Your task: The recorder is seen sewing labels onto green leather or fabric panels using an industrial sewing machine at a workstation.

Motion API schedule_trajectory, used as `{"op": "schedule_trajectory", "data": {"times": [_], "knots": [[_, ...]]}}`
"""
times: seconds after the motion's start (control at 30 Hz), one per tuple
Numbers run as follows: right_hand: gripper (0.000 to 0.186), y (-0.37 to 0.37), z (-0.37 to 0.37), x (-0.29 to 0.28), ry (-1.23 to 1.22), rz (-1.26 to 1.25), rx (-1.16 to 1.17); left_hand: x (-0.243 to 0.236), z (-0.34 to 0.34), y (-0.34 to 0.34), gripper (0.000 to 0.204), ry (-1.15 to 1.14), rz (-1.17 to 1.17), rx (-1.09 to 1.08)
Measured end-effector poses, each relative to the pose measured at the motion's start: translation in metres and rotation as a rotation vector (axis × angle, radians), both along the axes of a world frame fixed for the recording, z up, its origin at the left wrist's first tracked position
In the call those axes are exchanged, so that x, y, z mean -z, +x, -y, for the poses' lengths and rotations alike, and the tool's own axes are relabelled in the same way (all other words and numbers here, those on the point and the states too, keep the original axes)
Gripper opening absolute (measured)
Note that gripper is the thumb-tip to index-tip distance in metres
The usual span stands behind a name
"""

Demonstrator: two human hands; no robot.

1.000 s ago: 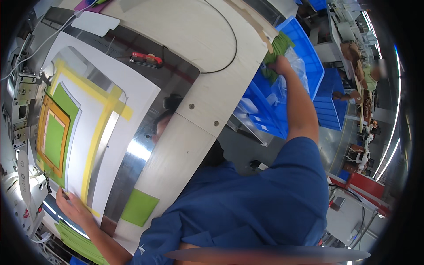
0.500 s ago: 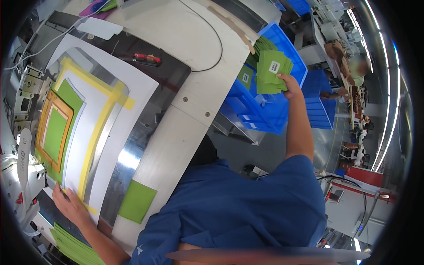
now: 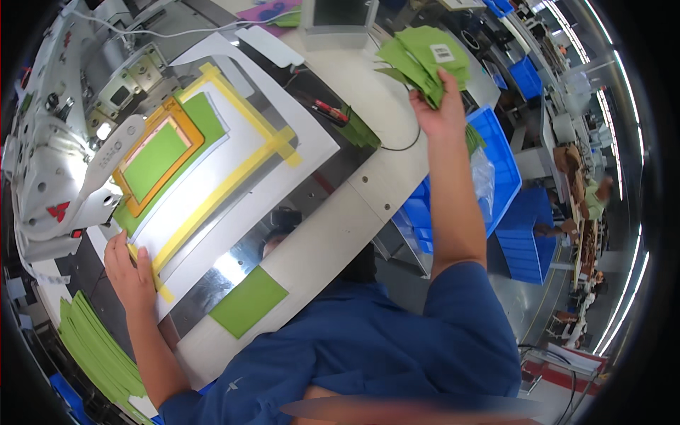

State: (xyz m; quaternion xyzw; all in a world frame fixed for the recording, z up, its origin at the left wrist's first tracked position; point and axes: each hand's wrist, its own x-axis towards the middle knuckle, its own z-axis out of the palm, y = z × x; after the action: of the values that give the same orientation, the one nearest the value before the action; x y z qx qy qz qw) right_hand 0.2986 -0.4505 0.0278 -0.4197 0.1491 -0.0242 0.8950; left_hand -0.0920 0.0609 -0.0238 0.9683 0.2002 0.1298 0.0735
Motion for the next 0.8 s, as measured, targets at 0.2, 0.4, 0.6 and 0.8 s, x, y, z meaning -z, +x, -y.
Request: {"op": "schedule_trajectory", "data": {"times": [0.2, 0.4, 0.6, 0.8], "knots": [[0.031, 0.040, -0.100, 0.040, 0.059, -0.115, -0.090, -0.010, 0.009, 0.000, 0.055, -0.030, 0.001, -0.020], [0.029, 0.045, -0.107, 0.043, 0.038, -0.150, -0.057, -0.011, 0.006, 0.003, 0.057, -0.039, -0.009, 0.017], [0.030, 0.035, -0.131, -0.002, 0.147, 0.092, -0.065, -0.003, 0.003, -0.002, 0.058, -0.002, 0.000, 0.034], [0.033, 0.049, -0.109, 0.044, 0.127, 0.076, -0.154, -0.005, 0.004, -0.001, 0.059, -0.009, -0.003, 0.055]]}}
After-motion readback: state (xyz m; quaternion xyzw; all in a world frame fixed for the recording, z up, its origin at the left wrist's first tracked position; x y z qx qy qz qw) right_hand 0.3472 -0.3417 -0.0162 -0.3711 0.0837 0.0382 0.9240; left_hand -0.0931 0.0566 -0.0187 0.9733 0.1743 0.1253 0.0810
